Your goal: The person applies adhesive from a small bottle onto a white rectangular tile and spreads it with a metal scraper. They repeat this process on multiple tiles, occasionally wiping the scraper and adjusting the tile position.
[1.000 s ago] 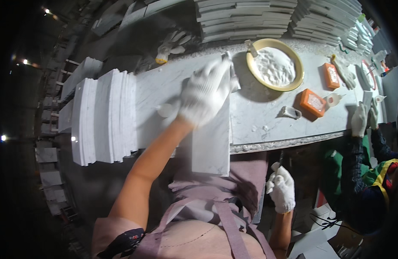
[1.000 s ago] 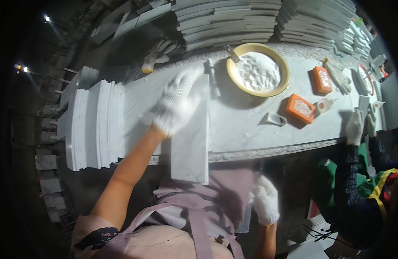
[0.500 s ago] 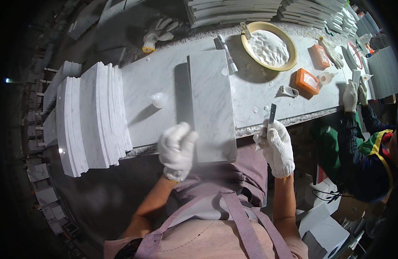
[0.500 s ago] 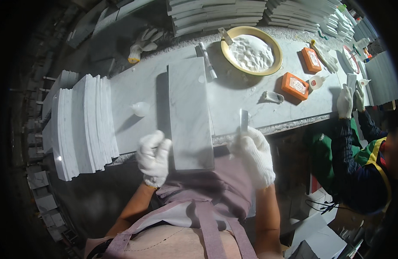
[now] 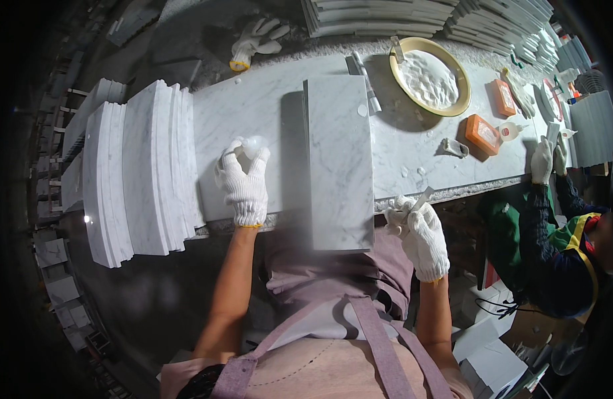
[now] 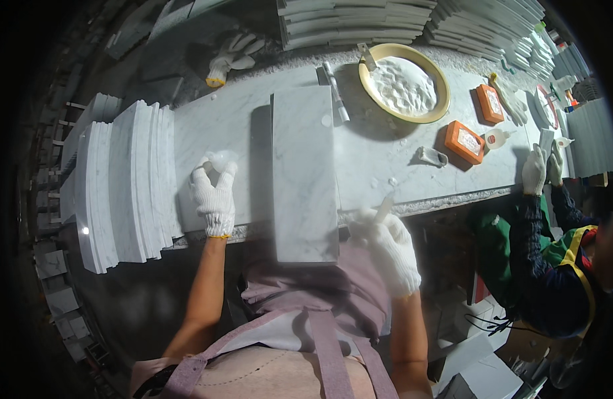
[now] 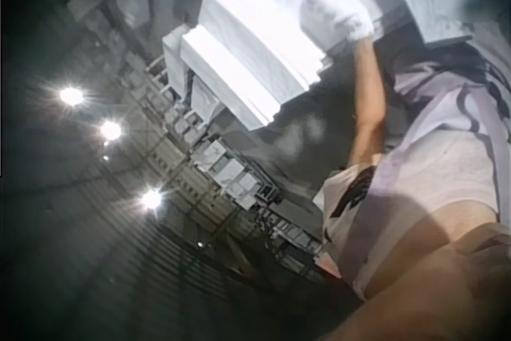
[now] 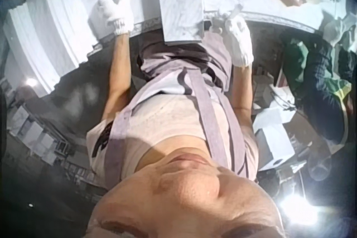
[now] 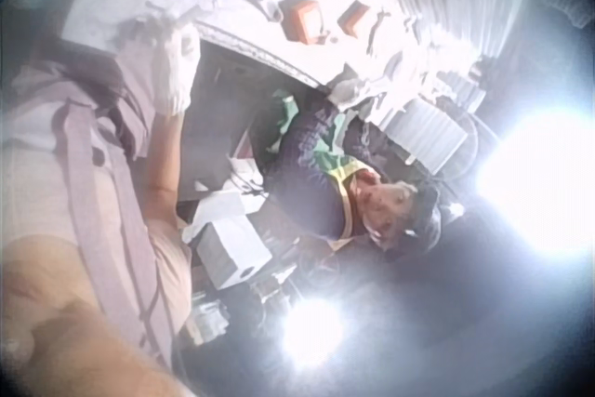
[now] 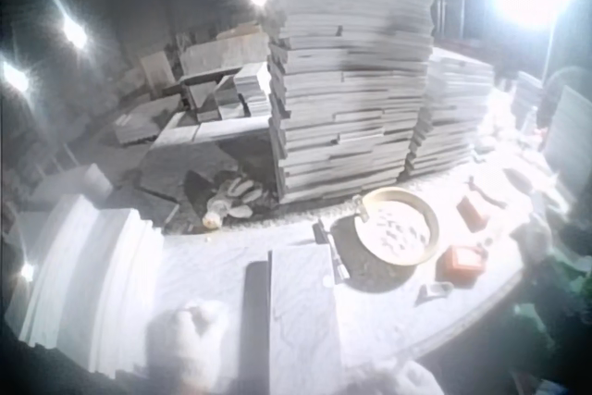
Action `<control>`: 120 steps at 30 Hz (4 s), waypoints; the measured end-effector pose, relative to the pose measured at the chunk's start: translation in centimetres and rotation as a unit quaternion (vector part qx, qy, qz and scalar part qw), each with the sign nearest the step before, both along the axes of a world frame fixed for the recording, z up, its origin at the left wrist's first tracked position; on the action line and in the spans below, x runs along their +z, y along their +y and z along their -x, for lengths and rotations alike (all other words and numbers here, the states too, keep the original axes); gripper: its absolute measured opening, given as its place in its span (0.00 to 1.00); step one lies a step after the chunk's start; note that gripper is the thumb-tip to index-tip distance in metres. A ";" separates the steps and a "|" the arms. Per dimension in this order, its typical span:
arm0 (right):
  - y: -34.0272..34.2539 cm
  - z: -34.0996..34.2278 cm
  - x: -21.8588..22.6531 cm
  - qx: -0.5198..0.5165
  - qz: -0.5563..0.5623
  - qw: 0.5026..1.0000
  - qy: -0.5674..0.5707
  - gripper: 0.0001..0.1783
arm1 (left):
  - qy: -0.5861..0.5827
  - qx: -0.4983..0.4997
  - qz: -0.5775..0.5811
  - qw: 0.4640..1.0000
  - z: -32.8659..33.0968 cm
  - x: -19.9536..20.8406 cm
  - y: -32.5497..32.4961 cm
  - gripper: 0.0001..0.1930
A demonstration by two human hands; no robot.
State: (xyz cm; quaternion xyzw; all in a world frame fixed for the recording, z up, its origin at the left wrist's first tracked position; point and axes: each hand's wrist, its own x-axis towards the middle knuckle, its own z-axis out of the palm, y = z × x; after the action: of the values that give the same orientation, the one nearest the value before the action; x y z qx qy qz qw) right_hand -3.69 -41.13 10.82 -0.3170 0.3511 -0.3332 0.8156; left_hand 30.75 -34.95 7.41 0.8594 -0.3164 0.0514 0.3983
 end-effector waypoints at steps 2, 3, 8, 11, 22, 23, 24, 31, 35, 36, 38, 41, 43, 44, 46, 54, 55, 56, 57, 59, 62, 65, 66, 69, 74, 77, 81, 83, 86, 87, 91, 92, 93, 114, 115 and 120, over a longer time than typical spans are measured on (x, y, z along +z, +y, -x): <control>0.1 0.1 0.0 -0.007 -0.009 1.000 0.016 0.20 | 0.009 -0.004 0.002 1.000 -0.2 0.1 -0.3 0.26; 0.2 0.2 -0.1 -0.013 -0.015 0.999 0.035 0.20 | 0.021 -0.011 0.003 1.000 -0.2 0.2 -0.5 0.25; 0.3 0.8 0.0 -0.035 -0.002 0.999 0.032 0.21 | 0.091 -0.072 0.109 0.987 1.3 1.9 -2.1 0.22; 0.3 1.1 0.1 -0.056 0.004 0.998 0.002 0.20 | 0.237 -0.204 0.183 0.932 2.6 3.5 -3.8 0.23; 0.9 1.4 -1.7 -0.110 -0.044 0.993 -0.022 0.15 | -0.343 -0.261 -0.070 0.900 2.8 4.6 -9.2 0.26; 0.9 1.5 -1.8 -0.118 -0.051 0.992 -0.012 0.15 | -0.352 -0.270 -0.058 0.894 2.7 4.6 -9.5 0.26; 0.8 1.6 -1.9 -0.126 -0.058 0.990 -0.002 0.15 | -0.361 -0.279 -0.046 0.889 2.6 4.5 -9.7 0.27; 0.5 1.7 -2.0 -0.141 -0.050 0.988 0.027 0.14 | -0.415 -0.310 -0.056 0.854 2.7 4.9 -10.7 0.27; 0.5 1.6 -2.3 -0.147 -0.055 0.987 0.027 0.14 | -0.417 -0.318 -0.060 0.849 2.9 5.2 -11.1 0.29; 0.5 1.6 -2.3 -0.149 -0.055 0.987 0.025 0.14 | -0.419 -0.319 -0.065 0.848 2.9 5.3 -11.2 0.28; 0.6 1.6 -2.3 -0.151 -0.056 0.987 0.022 0.14 | -0.448 -0.311 -0.056 0.836 2.9 5.5 -11.4 0.25; 0.7 1.6 -2.3 -0.151 -0.055 0.987 0.024 0.14 | -0.472 -0.308 -0.047 0.825 3.0 5.8 -11.5 0.22; 0.7 1.7 -2.4 -0.153 -0.055 0.986 0.027 0.14 | -0.464 -0.313 -0.056 0.827 3.1 5.9 -11.5 0.23; 0.7 1.7 -2.4 -0.151 -0.054 0.987 0.022 0.14 | -0.452 -0.317 -0.069 0.831 3.1 5.9 -11.5 0.25; 0.6 1.7 -2.5 -0.145 -0.045 0.988 0.004 0.15 | -0.439 -0.322 -0.094 0.833 3.1 6.0 -11.5 0.26; 0.6 1.8 -2.5 -0.129 -0.062 0.990 -0.014 0.16 | -0.491 -0.309 -0.086 0.810 3.1 5.9 -11.7 0.25; 0.6 1.9 -2.5 -0.128 -0.061 0.990 -0.024 0.16 | -0.496 -0.310 -0.086 0.807 3.1 5.9 -11.7 0.25; 0.6 1.9 -2.5 -0.129 -0.065 0.989 -0.009 0.16 | -0.500 -0.311 -0.086 0.803 3.1 5.9 -11.7 0.25; 0.7 1.9 -2.5 -0.128 -0.064 0.990 -0.008 0.16 | -0.505 -0.311 -0.085 0.801 3.0 5.8 -11.7 0.25; 0.7 1.9 -2.5 -0.126 -0.062 0.990 -0.012 0.16 | -0.501 -0.308 -0.098 0.803 3.1 5.8 -11.7 0.21; 0.6 1.9 -2.6 -0.120 -0.058 0.991 -0.025 0.16 | -0.506 -0.306 -0.100 0.801 3.2 5.7 -11.6 0.20; 0.6 1.8 -2.7 -0.118 -0.057 0.991 -0.029 0.17 | -0.518 -0.301 -0.090 0.796 3.2 5.7 -11.6 0.20; 0.6 1.8 -2.7 -0.119 -0.058 0.991 -0.022 0.18 | -0.525 -0.300 -0.083 0.792 3.2 5.7 -11.7 0.20; 0.7 1.8 -2.5 -0.124 -0.061 0.990 -0.005 0.19 | -0.496 -0.318 -0.108 0.801 3.1 5.7 -11.7 0.21; 0.6 1.7 -2.4 -0.121 -0.059 0.991 -0.003 0.19 | -0.501 -0.316 -0.114 0.798 3.2 6.0 -11.7 0.19; 0.6 1.7 -2.5 -0.121 -0.057 0.991 -0.005 0.20 | -0.504 -0.314 -0.109 0.797 3.3 6.0 -11.7 0.19; 0.6 1.7 -2.8 -0.117 -0.054 0.991 -0.021 0.19 | -0.504 -0.318 -0.111 0.795 3.2 6.0 -11.8 0.19; 0.6 1.8 -2.9 -0.116 -0.051 0.992 -0.025 0.19 | -0.505 -0.316 -0.106 0.796 3.2 5.9 -11.8 0.19; 0.6 1.8 -3.0 -0.116 -0.049 0.992 -0.026 0.18 | -0.508 -0.316 -0.106 0.794 3.2 5.9 -11.9 0.19; 0.6 1.8 -3.0 -0.118 -0.051 0.991 -0.022 0.18 | -0.508 -0.317 -0.108 0.794 3.3 5.9 -11.9 0.19; 0.6 1.8 -2.9 -0.121 -0.045 0.991 -0.035 0.17 | -0.511 -0.317 -0.095 0.794 3.3 6.0 -12.0 0.20; 0.6 1.8 -2.9 -0.120 -0.053 0.991 -0.018 0.17 | -0.509 -0.318 -0.105 0.793 3.3 6.1 -12.0 0.20; 0.6 1.8 -2.9 -0.121 -0.052 0.991 -0.018 0.17 | -0.508 -0.319 -0.110 0.793 3.3 6.2 -11.9 0.21; 0.5 2.0 -2.5 -0.133 -0.041 0.989 0.059 0.15 | -0.492 -0.323 -0.037 0.808 3.9 6.0 -12.0 0.20; 0.5 2.0 -2.6 -0.137 -0.038 0.989 0.036 0.15 | -0.496 -0.317 -0.030 0.808 3.7 6.1 -11.9 0.20; -1.0 2.7 -1.8 -0.132 0.030 0.991 0.003 0.16 | -0.415 -0.333 -0.064 0.844 3.4 6.7 -12.0 0.20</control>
State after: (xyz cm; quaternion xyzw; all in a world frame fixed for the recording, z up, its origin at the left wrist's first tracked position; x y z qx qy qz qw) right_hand -6.36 -42.16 9.05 -0.2933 0.3816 -0.4473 0.7539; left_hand 27.38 -46.91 14.13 0.6245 -0.7218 0.2476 0.1666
